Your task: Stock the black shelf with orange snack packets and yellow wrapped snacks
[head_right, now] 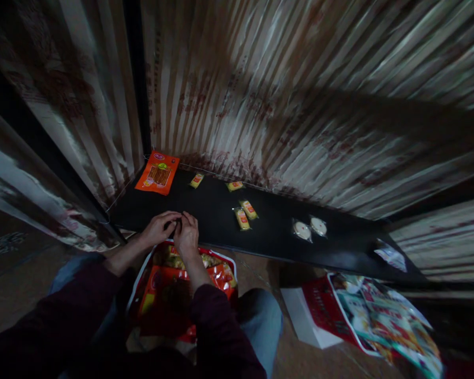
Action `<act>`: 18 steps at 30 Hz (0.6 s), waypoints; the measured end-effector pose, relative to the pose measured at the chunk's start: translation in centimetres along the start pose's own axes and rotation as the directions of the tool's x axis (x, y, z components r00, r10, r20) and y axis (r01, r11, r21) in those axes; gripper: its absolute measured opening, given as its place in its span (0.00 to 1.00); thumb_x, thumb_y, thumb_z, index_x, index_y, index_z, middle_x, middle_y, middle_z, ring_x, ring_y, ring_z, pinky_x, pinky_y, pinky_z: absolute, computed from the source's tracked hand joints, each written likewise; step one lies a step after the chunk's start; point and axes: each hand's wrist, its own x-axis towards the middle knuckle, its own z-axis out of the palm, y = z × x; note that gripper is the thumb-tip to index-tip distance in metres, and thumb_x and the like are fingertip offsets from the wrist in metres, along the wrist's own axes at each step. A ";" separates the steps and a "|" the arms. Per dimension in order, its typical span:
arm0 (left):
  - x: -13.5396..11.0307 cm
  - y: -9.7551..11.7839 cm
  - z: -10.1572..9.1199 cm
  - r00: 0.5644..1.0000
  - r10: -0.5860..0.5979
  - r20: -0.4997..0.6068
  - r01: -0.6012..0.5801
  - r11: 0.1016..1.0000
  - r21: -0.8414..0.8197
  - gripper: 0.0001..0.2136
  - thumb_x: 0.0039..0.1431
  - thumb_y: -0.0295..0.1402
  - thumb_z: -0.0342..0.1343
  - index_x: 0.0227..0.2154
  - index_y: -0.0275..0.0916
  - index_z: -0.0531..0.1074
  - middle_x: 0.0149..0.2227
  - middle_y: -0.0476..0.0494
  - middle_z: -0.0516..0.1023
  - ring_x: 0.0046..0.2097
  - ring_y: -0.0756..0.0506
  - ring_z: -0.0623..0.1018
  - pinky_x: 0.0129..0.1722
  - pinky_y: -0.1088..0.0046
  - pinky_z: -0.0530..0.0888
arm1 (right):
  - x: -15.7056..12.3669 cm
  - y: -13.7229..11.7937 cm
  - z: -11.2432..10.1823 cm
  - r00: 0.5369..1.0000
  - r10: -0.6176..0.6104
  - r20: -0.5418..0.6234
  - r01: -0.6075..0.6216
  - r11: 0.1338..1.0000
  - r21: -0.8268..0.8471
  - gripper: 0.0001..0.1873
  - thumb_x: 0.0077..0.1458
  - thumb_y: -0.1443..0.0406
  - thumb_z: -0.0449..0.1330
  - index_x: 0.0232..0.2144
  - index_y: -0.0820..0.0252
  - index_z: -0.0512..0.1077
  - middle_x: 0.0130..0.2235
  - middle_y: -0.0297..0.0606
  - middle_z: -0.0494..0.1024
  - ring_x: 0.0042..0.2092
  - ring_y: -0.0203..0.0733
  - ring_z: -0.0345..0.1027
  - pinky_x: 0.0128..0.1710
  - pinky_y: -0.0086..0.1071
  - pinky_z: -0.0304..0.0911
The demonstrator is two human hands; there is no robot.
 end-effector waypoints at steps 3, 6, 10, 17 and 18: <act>-2.7 1.7 1.3 0.999 0.007 0.053 -0.006 1.000 -0.014 0.17 0.56 0.28 0.45 0.46 0.41 0.73 0.47 0.42 0.76 0.51 0.46 0.74 0.55 0.67 0.68 | -3.4 1.3 -2.0 0.999 -0.031 -0.023 0.032 0.998 0.055 0.17 0.58 0.69 0.50 0.44 0.61 0.75 0.50 0.45 0.75 0.52 0.42 0.66 0.55 0.38 0.61; -5.8 2.3 2.4 0.986 -0.011 0.167 0.012 1.000 -0.007 0.17 0.57 0.31 0.47 0.48 0.42 0.72 0.49 0.42 0.75 0.51 0.46 0.74 0.55 0.66 0.68 | -7.2 3.3 -3.9 0.999 -0.028 0.017 0.026 0.995 0.097 0.16 0.57 0.69 0.50 0.42 0.59 0.76 0.47 0.43 0.77 0.50 0.42 0.69 0.53 0.39 0.63; -10.3 2.2 3.6 0.958 -0.077 0.275 0.031 0.985 0.168 0.20 0.53 0.39 0.56 0.49 0.45 0.72 0.56 0.41 0.70 0.62 0.39 0.63 0.61 0.56 0.59 | -11.9 6.4 -6.1 0.993 0.052 0.103 -0.059 0.996 0.071 0.16 0.58 0.66 0.51 0.43 0.57 0.75 0.46 0.41 0.78 0.50 0.42 0.69 0.54 0.39 0.63; -15.7 3.1 6.2 0.798 -0.177 0.576 -0.083 0.915 0.396 0.45 0.40 0.43 0.66 0.63 0.47 0.52 0.68 0.36 0.46 0.68 0.33 0.43 0.63 0.46 0.45 | -16.8 9.3 -6.7 0.972 0.192 0.139 -0.197 0.980 0.025 0.17 0.56 0.66 0.52 0.47 0.61 0.73 0.48 0.45 0.77 0.51 0.44 0.70 0.54 0.40 0.63; -16.0 3.0 6.6 0.793 -0.189 0.580 -0.088 0.906 0.415 0.45 0.41 0.42 0.66 0.63 0.47 0.52 0.68 0.36 0.44 0.68 0.33 0.42 0.63 0.47 0.44 | -17.2 9.5 -6.6 0.971 0.204 0.122 -0.207 0.978 0.019 0.17 0.57 0.66 0.52 0.47 0.61 0.73 0.49 0.45 0.76 0.51 0.44 0.69 0.54 0.40 0.63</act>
